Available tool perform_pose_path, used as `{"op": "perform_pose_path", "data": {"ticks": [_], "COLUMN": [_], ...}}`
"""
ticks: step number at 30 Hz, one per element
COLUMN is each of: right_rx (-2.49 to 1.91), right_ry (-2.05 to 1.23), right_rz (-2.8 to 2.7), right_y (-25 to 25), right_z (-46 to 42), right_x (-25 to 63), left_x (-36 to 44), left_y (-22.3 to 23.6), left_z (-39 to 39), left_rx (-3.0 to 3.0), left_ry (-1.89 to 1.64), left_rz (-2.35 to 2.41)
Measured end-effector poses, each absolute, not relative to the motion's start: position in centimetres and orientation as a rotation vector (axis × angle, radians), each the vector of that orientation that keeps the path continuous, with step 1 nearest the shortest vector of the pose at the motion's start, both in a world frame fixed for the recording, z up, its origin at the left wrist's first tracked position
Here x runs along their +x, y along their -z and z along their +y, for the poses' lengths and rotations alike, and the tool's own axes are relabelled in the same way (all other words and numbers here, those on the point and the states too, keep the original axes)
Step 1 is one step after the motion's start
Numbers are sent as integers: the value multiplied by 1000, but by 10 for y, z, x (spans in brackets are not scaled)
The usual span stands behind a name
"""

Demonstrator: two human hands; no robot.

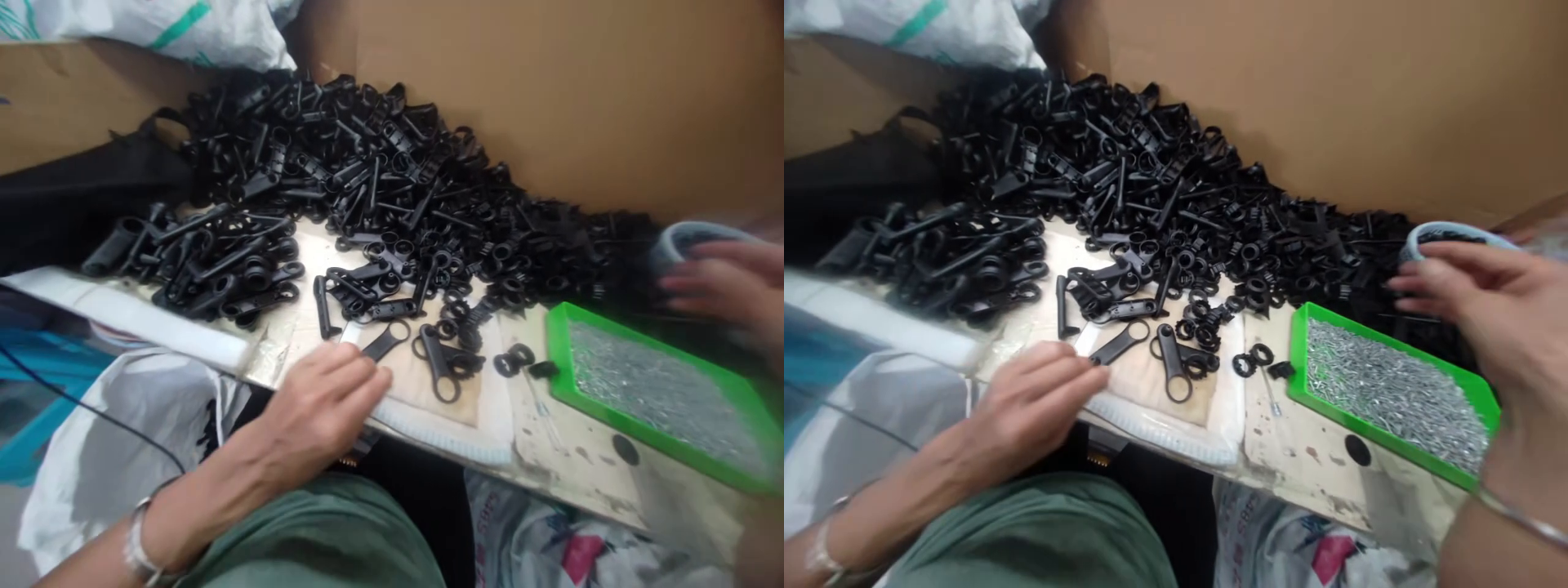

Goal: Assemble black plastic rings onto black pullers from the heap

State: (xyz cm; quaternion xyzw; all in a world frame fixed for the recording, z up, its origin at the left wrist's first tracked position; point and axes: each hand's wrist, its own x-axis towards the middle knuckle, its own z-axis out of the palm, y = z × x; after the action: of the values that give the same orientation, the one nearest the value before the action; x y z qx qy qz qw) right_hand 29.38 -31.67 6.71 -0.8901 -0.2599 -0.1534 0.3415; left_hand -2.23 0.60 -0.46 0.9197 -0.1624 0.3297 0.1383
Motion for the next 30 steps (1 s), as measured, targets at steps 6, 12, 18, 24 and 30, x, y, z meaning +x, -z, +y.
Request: {"op": "perform_pose_path", "data": {"ticks": [6, 12, 18, 24, 30], "right_rx": [-2548, -2628, -2689, -2456, -2190], "right_ry": [108, 339, 331, 23, -591], "right_rz": [-652, -826, -1072, -907, -846], "right_y": [-52, -23, 11, 6, -5], "right_z": [-287, -300, -259, -266, -264], "right_x": [180, 161, 153, 149, 146], "left_x": [17, 36, 45, 25, 14], "left_y": [12, 20, 10, -29, -15], "left_z": [-39, -47, -41, -41, -50], "left_rx": [2973, 3068, 3029, 2261, 1084], "left_ry": [-694, -631, -885, -715, 110], "left_rz": [-626, -659, -777, -308, 236]}}
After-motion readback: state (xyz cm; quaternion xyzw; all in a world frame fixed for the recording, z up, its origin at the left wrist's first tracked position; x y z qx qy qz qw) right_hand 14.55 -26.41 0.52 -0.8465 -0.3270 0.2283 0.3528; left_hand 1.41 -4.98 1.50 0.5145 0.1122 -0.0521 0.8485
